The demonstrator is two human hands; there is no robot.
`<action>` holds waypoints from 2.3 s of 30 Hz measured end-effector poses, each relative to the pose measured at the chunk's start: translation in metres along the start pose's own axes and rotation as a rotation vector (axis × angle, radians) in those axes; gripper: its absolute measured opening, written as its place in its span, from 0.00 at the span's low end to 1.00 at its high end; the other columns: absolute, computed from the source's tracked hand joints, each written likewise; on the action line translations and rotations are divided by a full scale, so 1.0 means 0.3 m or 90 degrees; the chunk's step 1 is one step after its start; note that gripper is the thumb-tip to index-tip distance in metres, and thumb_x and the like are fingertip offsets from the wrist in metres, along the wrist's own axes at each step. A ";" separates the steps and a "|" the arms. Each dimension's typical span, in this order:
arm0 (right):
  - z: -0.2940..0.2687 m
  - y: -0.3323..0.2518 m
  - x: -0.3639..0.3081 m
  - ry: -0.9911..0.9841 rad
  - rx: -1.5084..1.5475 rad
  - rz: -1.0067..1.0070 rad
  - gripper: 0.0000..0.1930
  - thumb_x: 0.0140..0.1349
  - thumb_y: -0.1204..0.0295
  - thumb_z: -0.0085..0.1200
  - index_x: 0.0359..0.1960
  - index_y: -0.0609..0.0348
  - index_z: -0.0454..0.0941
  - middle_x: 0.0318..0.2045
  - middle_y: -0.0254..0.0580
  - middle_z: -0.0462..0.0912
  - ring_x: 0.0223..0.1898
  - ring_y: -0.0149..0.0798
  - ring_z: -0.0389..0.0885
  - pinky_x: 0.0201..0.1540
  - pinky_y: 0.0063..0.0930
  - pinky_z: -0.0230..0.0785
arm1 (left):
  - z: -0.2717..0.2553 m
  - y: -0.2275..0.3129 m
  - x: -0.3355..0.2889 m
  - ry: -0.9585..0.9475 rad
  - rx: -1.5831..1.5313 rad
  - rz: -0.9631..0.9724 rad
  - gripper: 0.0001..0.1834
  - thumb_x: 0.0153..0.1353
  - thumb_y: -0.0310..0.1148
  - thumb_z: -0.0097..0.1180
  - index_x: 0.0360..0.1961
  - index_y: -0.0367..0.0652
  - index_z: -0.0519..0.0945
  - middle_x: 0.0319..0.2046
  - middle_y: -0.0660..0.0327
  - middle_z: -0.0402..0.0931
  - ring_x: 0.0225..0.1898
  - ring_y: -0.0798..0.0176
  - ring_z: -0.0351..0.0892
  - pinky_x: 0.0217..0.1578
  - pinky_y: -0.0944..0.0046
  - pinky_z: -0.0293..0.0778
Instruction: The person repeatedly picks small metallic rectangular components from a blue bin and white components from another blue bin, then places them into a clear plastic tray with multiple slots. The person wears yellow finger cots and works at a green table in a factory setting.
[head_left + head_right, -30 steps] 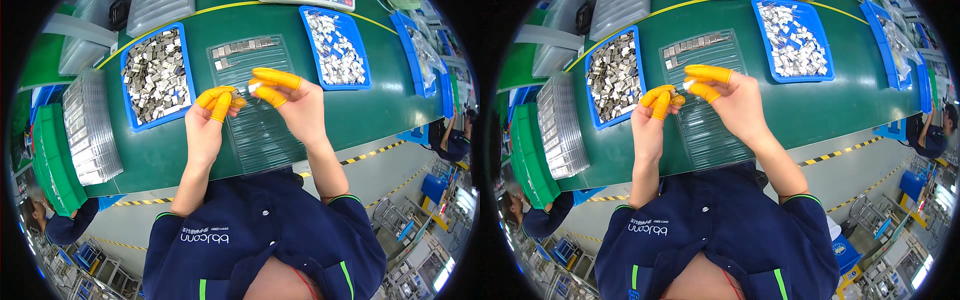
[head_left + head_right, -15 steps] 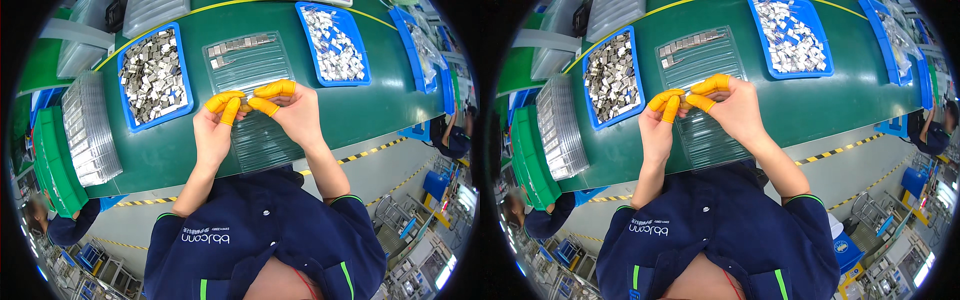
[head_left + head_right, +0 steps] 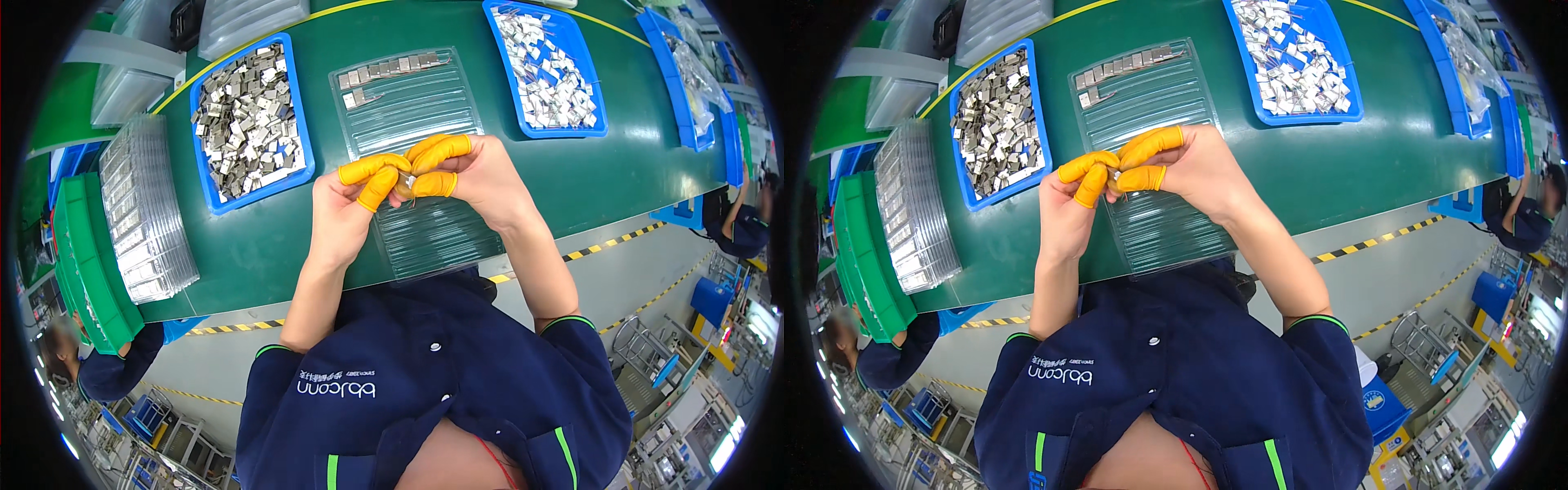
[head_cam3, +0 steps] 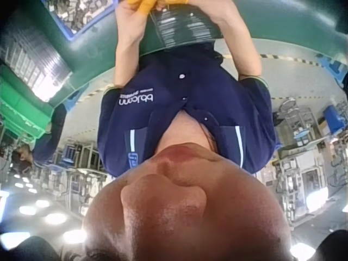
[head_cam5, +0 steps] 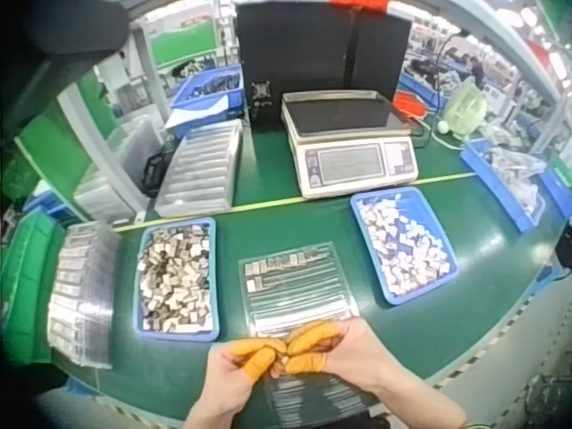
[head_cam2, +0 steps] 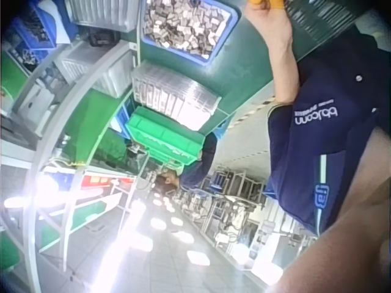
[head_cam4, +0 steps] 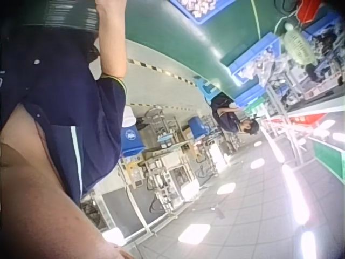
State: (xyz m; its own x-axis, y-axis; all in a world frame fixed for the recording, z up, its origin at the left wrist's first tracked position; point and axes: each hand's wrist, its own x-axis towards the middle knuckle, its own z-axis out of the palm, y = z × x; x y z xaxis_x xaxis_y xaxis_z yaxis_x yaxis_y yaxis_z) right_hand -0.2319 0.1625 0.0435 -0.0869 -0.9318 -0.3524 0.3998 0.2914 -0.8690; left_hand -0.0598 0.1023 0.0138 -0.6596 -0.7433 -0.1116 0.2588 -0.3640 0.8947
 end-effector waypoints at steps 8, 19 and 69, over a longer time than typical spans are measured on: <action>0.039 0.051 0.067 0.112 -0.368 -0.341 0.07 0.47 0.79 0.62 0.30 0.64 0.81 0.32 0.39 0.82 0.36 0.33 0.80 0.41 0.25 0.71 | 0.006 0.000 -0.009 0.154 0.099 0.042 0.10 0.60 0.24 0.52 0.42 0.32 0.78 0.36 0.55 0.78 0.35 0.67 0.77 0.37 0.71 0.73; -0.006 0.076 0.335 0.247 -0.925 -0.629 0.06 0.43 0.72 0.61 0.25 0.53 0.83 0.31 0.31 0.82 0.40 0.36 0.75 0.48 0.31 0.63 | -0.198 0.049 -0.048 0.399 0.519 0.226 0.10 0.55 0.21 0.54 0.40 0.37 0.80 0.39 0.58 0.79 0.44 0.63 0.75 0.49 0.66 0.65; -0.184 0.004 -0.037 0.331 -0.152 -0.349 0.06 0.53 0.81 0.56 0.33 0.67 0.74 0.44 0.49 0.76 0.34 0.34 0.78 0.41 0.25 0.71 | 0.009 0.036 0.053 0.008 -0.118 -0.154 0.14 0.61 0.26 0.50 0.48 0.33 0.70 0.44 0.46 0.74 0.44 0.53 0.78 0.40 0.66 0.79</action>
State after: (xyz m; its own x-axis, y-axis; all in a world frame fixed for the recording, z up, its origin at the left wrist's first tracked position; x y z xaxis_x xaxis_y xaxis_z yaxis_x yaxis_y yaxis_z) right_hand -0.2808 0.1851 0.0273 -0.6535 -0.7525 0.0817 -0.0253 -0.0862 -0.9960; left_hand -0.0693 0.0882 0.0227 -0.7089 -0.6293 -0.3184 0.2207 -0.6268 0.7473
